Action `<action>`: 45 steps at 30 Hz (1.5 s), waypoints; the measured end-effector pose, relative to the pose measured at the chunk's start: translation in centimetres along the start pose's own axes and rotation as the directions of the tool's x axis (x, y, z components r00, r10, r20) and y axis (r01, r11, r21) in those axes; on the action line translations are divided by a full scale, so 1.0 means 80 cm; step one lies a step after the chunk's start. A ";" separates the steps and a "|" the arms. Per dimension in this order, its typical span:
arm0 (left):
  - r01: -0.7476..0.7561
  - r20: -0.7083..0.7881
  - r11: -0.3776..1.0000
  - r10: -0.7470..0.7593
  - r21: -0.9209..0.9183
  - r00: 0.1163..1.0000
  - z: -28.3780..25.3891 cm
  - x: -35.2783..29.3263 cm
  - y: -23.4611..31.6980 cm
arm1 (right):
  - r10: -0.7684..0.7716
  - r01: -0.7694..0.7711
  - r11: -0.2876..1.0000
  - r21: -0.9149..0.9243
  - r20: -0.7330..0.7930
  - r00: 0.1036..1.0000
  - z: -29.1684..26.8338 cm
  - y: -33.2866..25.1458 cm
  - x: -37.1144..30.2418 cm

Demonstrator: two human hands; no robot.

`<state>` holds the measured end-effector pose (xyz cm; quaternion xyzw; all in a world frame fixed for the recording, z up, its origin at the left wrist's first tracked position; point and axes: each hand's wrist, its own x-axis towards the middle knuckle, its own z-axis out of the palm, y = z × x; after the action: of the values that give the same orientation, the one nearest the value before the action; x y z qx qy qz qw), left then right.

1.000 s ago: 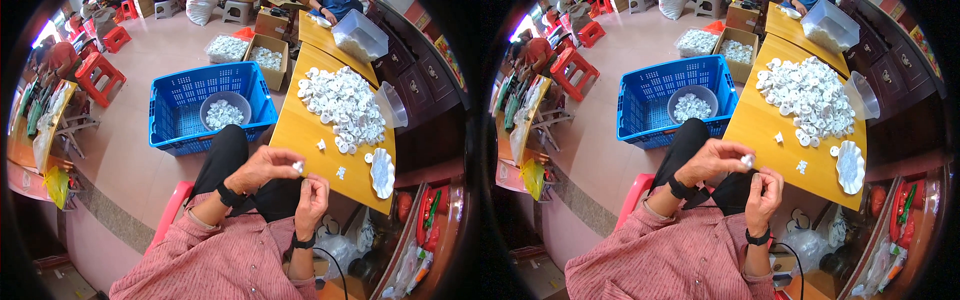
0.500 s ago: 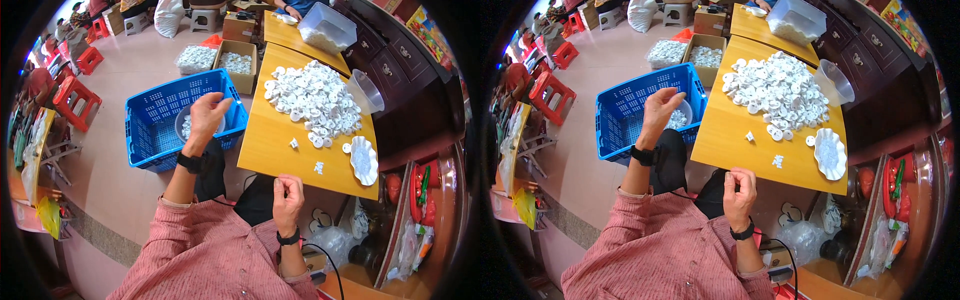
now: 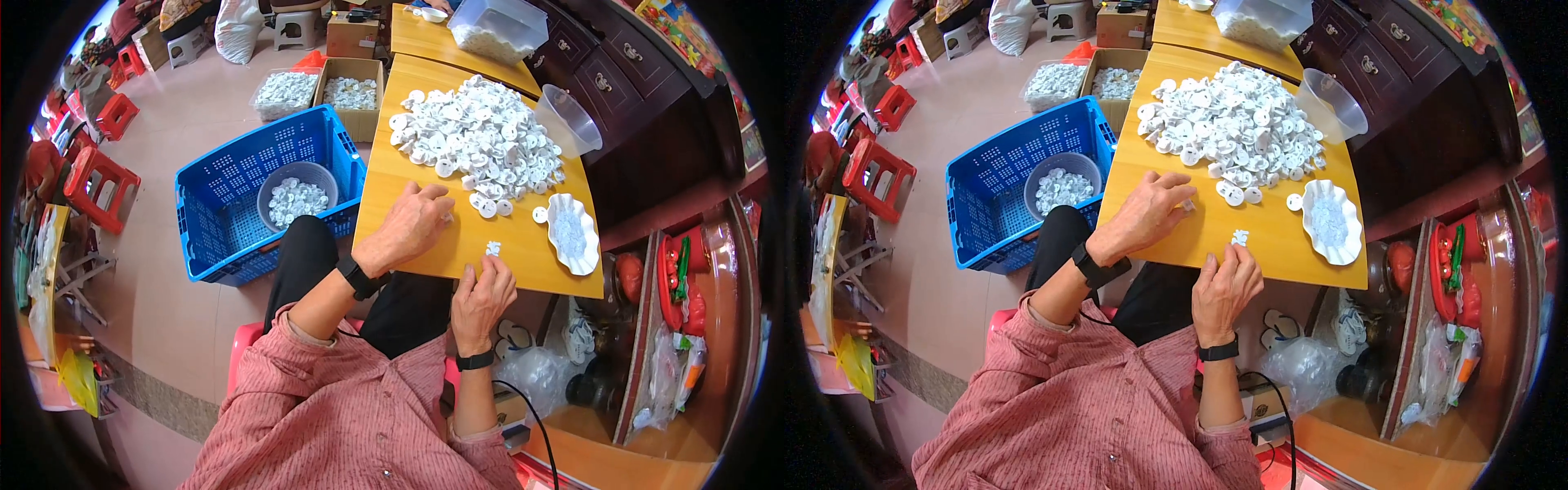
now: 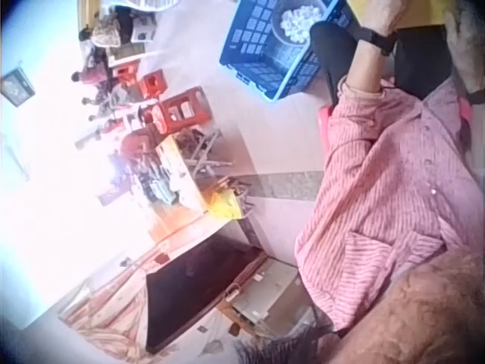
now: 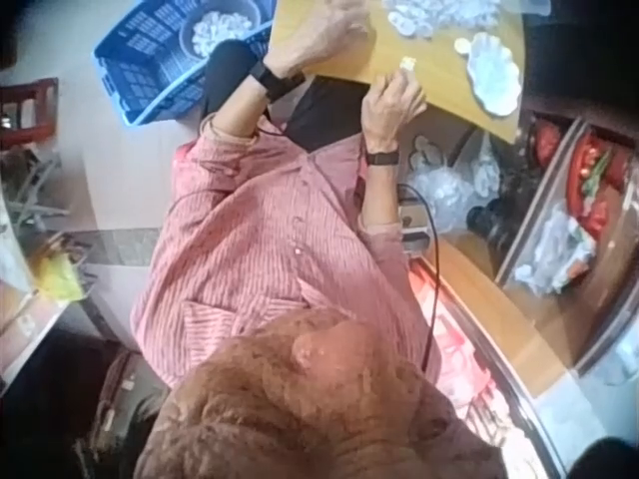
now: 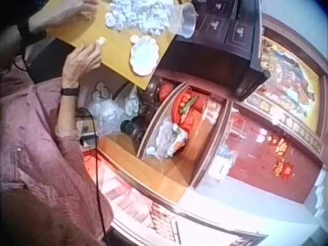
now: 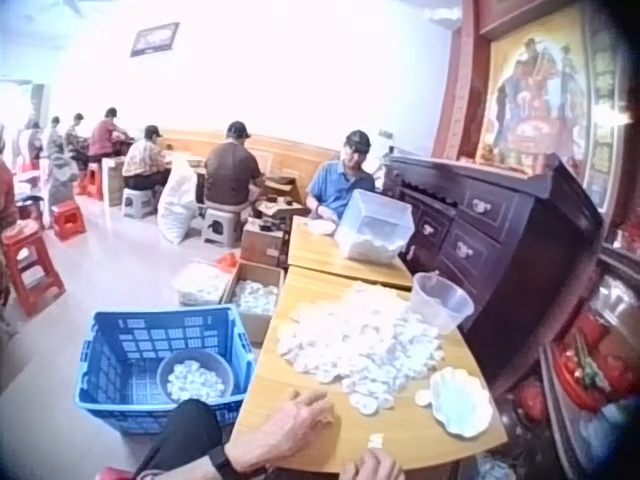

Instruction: The recorder is assembling small white plastic components by hand in a factory or workshop setting.

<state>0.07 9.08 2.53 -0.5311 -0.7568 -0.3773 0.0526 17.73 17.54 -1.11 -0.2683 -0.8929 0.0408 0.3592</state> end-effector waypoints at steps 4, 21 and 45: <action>0.006 0.039 1.000 -0.006 0.006 0.999 0.014 -0.010 -0.015 | -0.059 0.060 0.991 -0.123 0.015 0.998 0.004 -0.001 0.001; -0.058 0.073 0.997 0.061 -0.041 0.995 0.012 -0.034 -0.011 | -0.110 0.113 0.991 -0.072 0.056 0.992 -0.002 -0.013 -0.003; 0.017 -0.114 0.989 -0.034 -0.147 0.993 0.020 -0.049 0.008 | -0.187 0.171 0.968 0.181 0.074 0.980 -0.007 -0.025 -0.008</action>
<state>2.77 7.20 -0.19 -0.5010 -0.7294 -0.4627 0.0530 17.61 15.41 -0.55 -0.1521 -0.9219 0.0979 0.3427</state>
